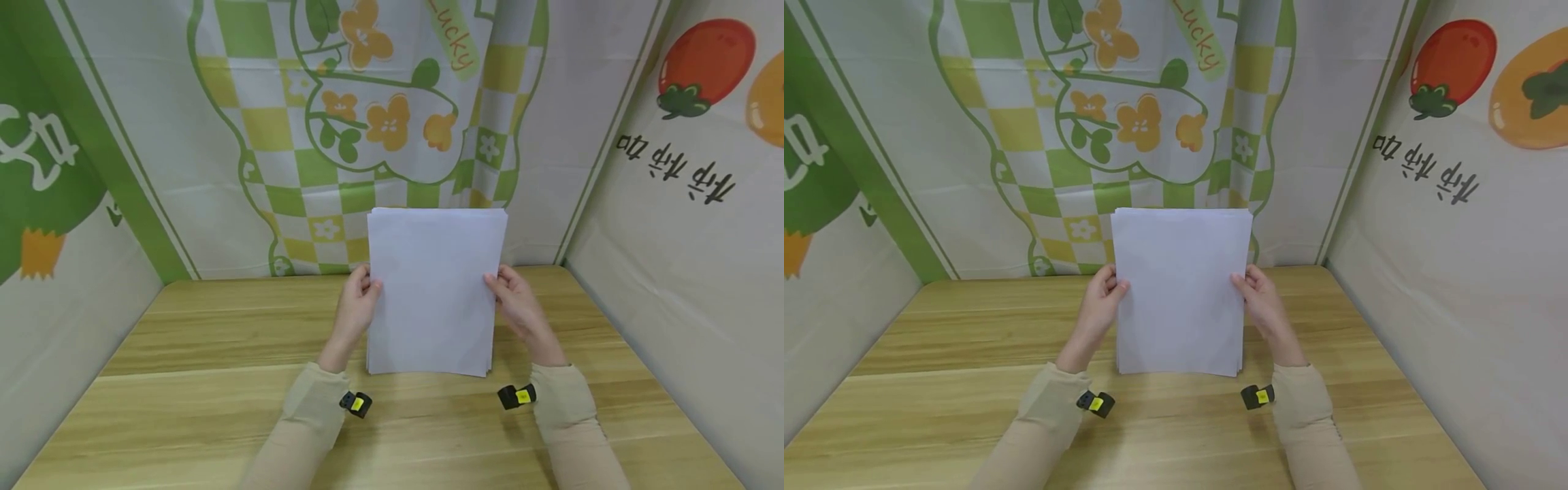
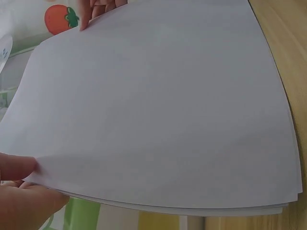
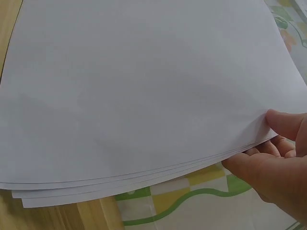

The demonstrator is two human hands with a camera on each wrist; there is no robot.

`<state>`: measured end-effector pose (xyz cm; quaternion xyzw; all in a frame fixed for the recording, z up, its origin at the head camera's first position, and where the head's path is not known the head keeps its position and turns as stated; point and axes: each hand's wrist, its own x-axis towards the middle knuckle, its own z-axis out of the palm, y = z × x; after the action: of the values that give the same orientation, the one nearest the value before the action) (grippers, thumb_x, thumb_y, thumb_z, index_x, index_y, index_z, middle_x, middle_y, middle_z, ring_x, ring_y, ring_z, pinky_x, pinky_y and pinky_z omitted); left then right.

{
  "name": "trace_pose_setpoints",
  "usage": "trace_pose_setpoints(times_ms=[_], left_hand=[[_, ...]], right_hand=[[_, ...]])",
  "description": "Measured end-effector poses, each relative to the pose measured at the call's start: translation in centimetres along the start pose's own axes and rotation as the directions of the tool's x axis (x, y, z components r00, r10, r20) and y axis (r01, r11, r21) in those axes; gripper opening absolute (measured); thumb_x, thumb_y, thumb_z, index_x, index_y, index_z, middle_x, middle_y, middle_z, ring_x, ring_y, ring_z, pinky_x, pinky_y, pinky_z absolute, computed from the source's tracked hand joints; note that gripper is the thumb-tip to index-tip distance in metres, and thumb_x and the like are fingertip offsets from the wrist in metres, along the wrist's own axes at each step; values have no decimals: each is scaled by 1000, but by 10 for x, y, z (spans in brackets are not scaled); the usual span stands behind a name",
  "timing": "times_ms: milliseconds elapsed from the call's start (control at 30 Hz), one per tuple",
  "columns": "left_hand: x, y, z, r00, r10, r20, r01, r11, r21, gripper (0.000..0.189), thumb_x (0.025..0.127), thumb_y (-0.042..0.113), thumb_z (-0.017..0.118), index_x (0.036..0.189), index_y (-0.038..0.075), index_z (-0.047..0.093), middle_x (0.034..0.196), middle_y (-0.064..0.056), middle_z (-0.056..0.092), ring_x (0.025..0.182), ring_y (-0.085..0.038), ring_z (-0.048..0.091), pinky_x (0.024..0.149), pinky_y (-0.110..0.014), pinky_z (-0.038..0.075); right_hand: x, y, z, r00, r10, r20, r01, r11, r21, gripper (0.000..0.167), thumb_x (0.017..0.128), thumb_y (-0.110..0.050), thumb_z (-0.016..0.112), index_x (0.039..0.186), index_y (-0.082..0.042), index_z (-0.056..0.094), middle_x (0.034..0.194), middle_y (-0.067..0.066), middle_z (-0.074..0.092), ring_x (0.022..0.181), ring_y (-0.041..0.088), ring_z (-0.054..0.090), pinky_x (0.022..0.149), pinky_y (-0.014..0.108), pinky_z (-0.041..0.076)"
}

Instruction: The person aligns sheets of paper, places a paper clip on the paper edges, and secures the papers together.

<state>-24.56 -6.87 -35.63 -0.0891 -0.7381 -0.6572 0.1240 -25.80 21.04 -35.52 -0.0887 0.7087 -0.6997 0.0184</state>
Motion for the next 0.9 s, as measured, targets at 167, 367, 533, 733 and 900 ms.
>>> trace_pose_setpoints(times_ms=[167, 367, 533, 733, 900], left_hand=[[1, -3, -1, 999, 41, 4, -41, 999, 3, 17, 96, -1, 46, 111, -7, 52, 103, -26, 64, 91, -22, 57, 72, -25, 45], [1, -3, -3, 996, 89, 10, -89, 996, -19, 20, 96, -3, 45, 113, -8, 52, 106, -26, 63, 98, -25, 59, 79, -29, 48], [0, -2, -4, 996, 86, -4, -86, 996, -23, 22, 95, -3, 46, 116, -8, 52, 108, -27, 63, 100, -27, 59, 82, -28, 48], [-1, -2, -5, 995, 98, -13, -98, 994, -45, 24, 95, -5, 46, 117, -10, 51, 107, -29, 61, 98, -27, 58, 77, -21, 46], [-2, -1, -6, 996, 86, -24, -88, 994, -60, 23, 94, -5, 46, 116, -8, 53, 106, -26, 62, 94, -22, 57, 76, -20, 46]], right_hand=[[0, -1, 0, 999, -34, -1, 34, 999, -11, 40, 101, -22, 45, 133, 1, 40, 103, -15, 63, 101, 4, 58, 83, 23, 50], [-1, -2, 1, 998, -64, 10, 64, 998, -15, 42, 100, -23, 46, 134, 1, 39, 103, -16, 64, 101, 3, 58, 83, 21, 50], [-1, -2, 1, 997, -75, 19, 75, 997, -24, 45, 100, -24, 46, 137, 1, 38, 105, -15, 64, 103, 3, 58, 83, 20, 50], [-1, -2, 3, 995, -95, 25, 96, 995, -34, 47, 100, -25, 47, 139, 0, 37, 108, -14, 63, 105, 3, 57, 83, 20, 50], [-1, -1, 4, 993, -117, 31, 119, 991, -57, 50, 100, -26, 47, 141, 0, 36, 111, -10, 62, 105, 4, 57, 84, 20, 50]])
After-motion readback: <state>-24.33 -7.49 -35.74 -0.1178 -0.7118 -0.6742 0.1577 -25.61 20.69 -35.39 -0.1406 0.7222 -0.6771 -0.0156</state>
